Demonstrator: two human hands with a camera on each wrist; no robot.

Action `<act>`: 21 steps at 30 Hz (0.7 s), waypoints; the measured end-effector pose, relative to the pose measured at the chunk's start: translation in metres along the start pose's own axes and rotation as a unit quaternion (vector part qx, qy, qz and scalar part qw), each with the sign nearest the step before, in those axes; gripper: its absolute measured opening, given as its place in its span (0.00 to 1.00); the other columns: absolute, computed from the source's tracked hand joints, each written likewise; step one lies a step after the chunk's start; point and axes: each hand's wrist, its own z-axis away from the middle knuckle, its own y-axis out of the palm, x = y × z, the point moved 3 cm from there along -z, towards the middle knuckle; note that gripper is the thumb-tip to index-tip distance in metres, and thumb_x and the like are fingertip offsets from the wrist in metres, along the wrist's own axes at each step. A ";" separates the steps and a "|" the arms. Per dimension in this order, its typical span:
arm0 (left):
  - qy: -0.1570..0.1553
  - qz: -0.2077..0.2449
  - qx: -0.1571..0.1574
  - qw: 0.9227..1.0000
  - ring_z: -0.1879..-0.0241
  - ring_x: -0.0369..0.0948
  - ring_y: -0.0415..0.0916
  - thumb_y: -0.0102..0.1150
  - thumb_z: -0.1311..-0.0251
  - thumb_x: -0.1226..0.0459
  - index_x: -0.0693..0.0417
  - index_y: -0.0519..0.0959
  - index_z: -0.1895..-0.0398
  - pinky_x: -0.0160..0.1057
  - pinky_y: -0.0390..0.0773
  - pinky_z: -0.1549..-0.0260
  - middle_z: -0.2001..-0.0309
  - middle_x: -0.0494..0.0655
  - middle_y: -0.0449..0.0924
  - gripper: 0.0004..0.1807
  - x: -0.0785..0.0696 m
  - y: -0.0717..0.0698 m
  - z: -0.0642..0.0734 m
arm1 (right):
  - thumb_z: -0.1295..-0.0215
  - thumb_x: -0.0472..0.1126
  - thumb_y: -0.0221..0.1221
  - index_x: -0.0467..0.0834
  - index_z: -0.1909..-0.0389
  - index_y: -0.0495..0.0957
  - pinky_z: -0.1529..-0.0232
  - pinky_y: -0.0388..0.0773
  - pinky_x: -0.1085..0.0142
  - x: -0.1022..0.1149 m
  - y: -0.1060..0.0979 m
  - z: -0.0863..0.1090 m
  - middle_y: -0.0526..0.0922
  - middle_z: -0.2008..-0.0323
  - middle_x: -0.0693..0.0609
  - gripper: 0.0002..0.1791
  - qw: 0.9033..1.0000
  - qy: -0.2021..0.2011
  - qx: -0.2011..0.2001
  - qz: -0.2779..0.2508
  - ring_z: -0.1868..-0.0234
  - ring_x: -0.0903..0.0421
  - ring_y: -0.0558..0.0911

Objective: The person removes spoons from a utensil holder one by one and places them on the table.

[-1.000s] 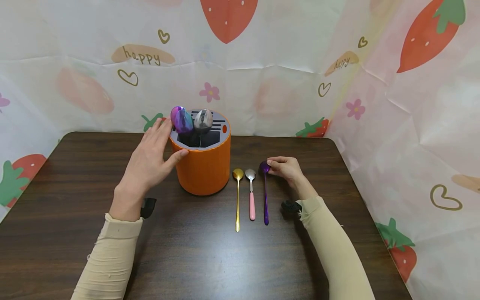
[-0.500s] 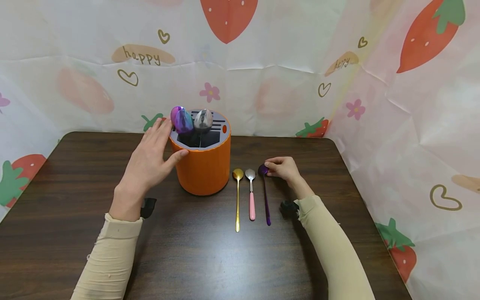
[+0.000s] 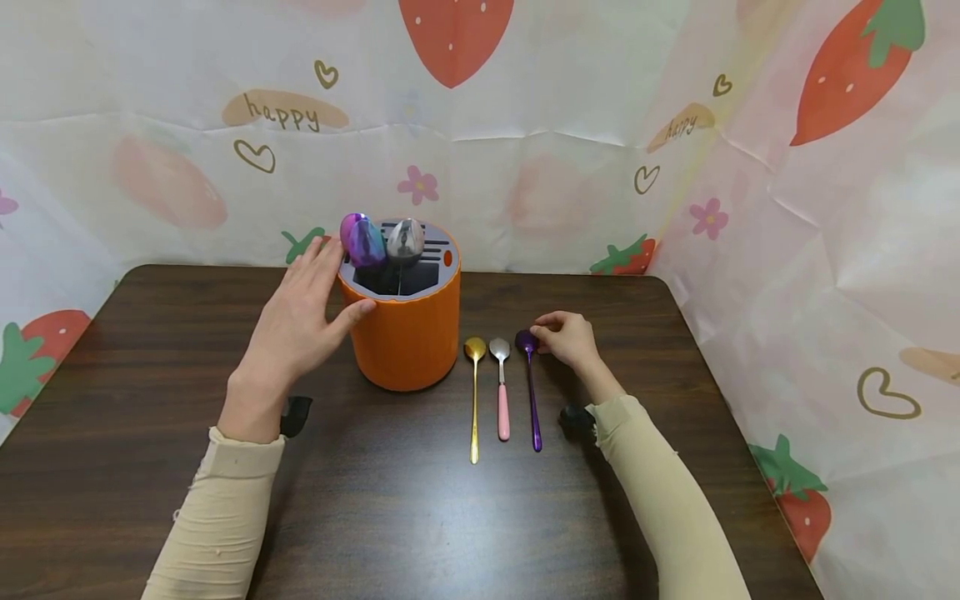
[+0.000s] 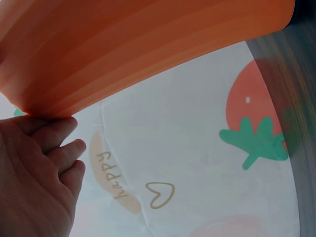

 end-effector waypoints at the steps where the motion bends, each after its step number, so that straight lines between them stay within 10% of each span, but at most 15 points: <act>1: 0.000 0.000 -0.001 1.000 0.16 0.49 0.37 0.46 0.28 0.33 0.56 0.47 0.15 0.51 0.39 0.19 0.17 0.55 0.50 0.52 0.000 0.000 0.000 | 0.25 0.39 0.63 0.29 0.44 0.81 0.61 0.89 0.63 0.000 0.000 0.000 0.86 0.49 0.31 0.18 1.000 0.000 -0.002 0.003 0.63 0.48 0.91; 21: -0.003 -0.007 0.001 1.000 0.16 0.49 0.37 0.46 0.28 0.32 0.55 0.47 0.15 0.50 0.39 0.19 0.17 0.54 0.49 0.52 0.002 0.001 -0.001 | 0.24 0.39 0.62 0.28 0.41 0.79 0.52 0.88 0.60 0.040 -0.013 0.018 0.85 0.48 0.31 0.20 0.990 -0.066 -0.087 -0.087 0.54 0.44 0.88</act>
